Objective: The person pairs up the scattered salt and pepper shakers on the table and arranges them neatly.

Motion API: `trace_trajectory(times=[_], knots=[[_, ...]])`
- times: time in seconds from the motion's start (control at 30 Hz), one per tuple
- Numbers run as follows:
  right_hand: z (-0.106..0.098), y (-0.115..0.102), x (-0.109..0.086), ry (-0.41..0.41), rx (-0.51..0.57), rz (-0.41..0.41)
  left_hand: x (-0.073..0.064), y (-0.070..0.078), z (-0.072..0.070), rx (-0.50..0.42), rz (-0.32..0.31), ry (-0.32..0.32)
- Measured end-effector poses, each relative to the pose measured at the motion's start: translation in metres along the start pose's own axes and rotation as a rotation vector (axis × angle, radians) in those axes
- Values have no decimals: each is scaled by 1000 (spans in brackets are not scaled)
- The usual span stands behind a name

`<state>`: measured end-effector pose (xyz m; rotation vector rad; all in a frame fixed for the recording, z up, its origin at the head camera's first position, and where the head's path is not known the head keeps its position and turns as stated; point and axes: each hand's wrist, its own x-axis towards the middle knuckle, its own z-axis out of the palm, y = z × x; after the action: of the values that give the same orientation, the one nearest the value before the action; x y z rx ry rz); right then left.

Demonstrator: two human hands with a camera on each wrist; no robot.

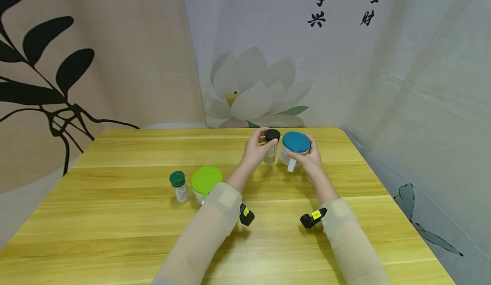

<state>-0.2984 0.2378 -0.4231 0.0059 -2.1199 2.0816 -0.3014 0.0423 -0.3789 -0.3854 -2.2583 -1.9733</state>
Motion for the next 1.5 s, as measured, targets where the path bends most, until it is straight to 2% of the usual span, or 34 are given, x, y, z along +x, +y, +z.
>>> trace_trajectory(times=[0.53, 0.73, 0.9, 1.17, 1.23, 1.43, 1.5], knots=[[-7, -6, -11, 9, -5, -28, -13, 10, -2, -49, 4, -2], [-9, -7, -17, -1, -7, -27, -18, 9, -3, -70, 25, -13], [-9, -8, -21, -20, 7, -26, -23, 9, -4, -97, 18, -27], [-10, -10, -28, -24, 35, -50, -44, 40, -12, -89, 7, -41], [-10, -11, -30, -29, 39, -46, -43, 37, -12, -96, 6, -43], [-11, -13, -36, -45, 35, -47, -35, 11, -10, -126, 31, -31], [-10, -14, -37, -49, 41, -50, -35, 8, -10, -126, 39, -23]])
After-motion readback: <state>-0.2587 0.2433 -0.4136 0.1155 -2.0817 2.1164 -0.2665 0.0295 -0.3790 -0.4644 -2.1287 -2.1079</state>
